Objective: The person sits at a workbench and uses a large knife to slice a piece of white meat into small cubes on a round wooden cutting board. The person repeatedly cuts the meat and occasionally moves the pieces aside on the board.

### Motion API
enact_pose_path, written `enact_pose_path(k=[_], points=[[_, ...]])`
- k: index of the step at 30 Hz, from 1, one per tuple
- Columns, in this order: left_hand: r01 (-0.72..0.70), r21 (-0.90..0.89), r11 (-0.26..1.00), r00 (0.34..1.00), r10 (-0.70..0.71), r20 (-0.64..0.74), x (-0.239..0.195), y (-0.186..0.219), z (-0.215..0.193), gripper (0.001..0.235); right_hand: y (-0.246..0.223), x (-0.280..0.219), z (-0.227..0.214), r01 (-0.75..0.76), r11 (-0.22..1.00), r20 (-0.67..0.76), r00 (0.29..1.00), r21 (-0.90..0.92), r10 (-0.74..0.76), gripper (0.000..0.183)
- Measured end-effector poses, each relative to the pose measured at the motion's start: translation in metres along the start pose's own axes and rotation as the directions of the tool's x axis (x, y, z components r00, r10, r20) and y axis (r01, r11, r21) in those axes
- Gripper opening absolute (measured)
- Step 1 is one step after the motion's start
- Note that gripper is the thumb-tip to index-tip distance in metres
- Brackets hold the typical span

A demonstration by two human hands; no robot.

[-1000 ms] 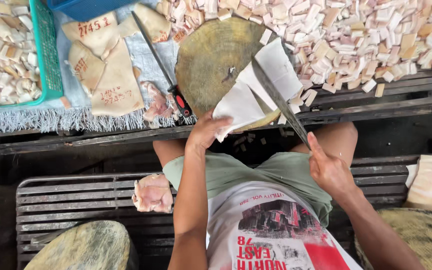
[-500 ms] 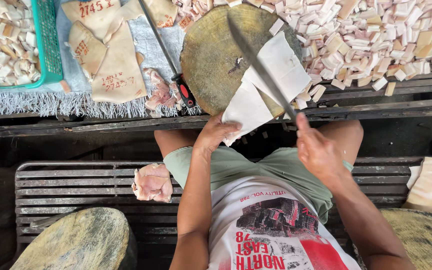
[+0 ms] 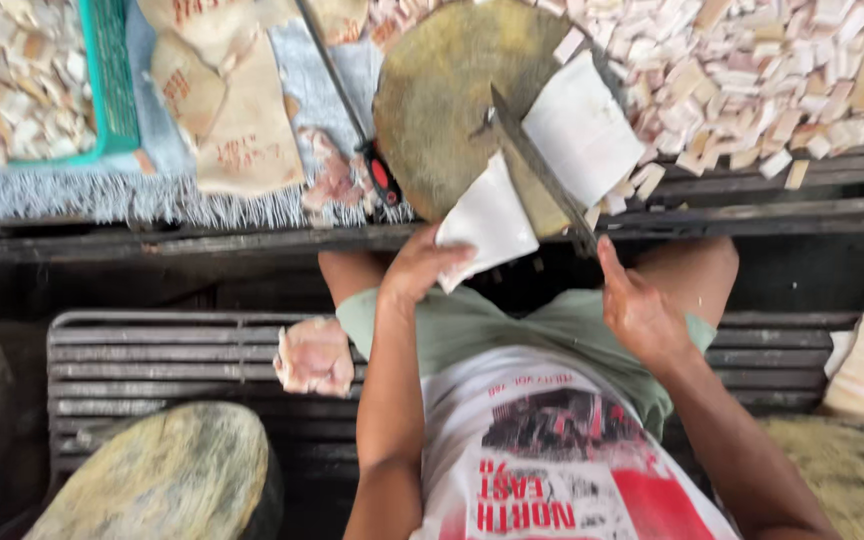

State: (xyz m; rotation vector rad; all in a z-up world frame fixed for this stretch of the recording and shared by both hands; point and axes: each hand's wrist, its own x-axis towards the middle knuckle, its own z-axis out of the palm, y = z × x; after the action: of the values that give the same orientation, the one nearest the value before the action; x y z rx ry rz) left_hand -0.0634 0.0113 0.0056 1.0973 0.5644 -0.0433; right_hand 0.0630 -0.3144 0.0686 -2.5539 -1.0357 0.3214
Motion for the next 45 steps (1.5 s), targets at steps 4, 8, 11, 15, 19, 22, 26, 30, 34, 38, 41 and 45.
enact_pose_path(k=[4,8,11,15,19,22,26,30,34,38,41,45], points=[[-0.071,-0.081,0.994,0.997,0.074,0.036,-0.015,0.027,0.0,0.059,0.001,0.01,-0.006,-0.024,0.998,-0.026,0.999,-0.057,0.022,0.067],[-0.114,-0.126,0.986,0.986,0.128,0.109,0.009,0.05,0.018,0.067,0.009,0.027,-0.006,-0.046,0.999,-0.099,0.994,-0.003,0.046,0.063],[-0.155,0.06,0.986,0.98,0.146,0.135,0.033,0.057,0.034,0.069,0.014,0.038,-0.01,-0.014,0.991,-0.133,0.991,0.13,0.031,0.066],[-0.188,0.367,0.911,0.98,0.152,0.126,0.048,0.045,0.041,0.062,0.006,0.031,-0.013,-0.023,0.965,-0.19,0.979,0.263,0.075,0.07],[-0.181,0.448,0.875,0.974,0.222,-0.041,0.041,0.027,0.047,0.06,-0.006,0.021,-0.014,0.051,0.966,-0.253,0.967,0.255,0.016,0.074],[-0.032,0.476,0.879,0.975,0.133,-0.179,0.037,0.026,0.054,0.061,-0.015,0.019,-0.008,0.163,0.964,-0.3,0.949,0.208,-0.096,0.078],[-0.158,0.623,0.766,0.919,0.345,-0.192,0.029,0.029,0.062,0.059,-0.023,0.024,0.006,0.112,0.994,-0.109,0.988,-0.012,-0.113,0.077],[-0.094,0.719,0.689,0.918,0.34,-0.205,0.019,0.028,0.062,0.05,-0.027,0.031,0.004,0.122,0.993,-0.096,0.988,-0.006,-0.122,0.074],[-0.153,0.694,0.704,0.914,0.369,-0.172,0.016,0.025,0.057,0.047,-0.027,0.017,-0.034,0.295,0.945,-0.316,0.918,0.14,-0.24,0.066],[-0.121,0.695,0.709,0.923,0.338,-0.184,0.018,0.022,0.056,0.048,-0.025,0.0,-0.065,0.327,0.933,-0.683,0.717,0.152,-0.14,0.054],[-0.131,0.706,0.696,0.919,0.353,-0.177,0.019,0.017,0.054,0.049,-0.028,0.002,-0.045,0.316,0.91,-0.648,0.758,0.267,-0.073,0.064],[-0.212,0.718,0.663,0.881,0.447,-0.153,0.021,0.006,0.048,0.046,-0.027,0.01,0.007,0.108,0.972,0.027,0.994,-0.208,-0.105,0.076]])
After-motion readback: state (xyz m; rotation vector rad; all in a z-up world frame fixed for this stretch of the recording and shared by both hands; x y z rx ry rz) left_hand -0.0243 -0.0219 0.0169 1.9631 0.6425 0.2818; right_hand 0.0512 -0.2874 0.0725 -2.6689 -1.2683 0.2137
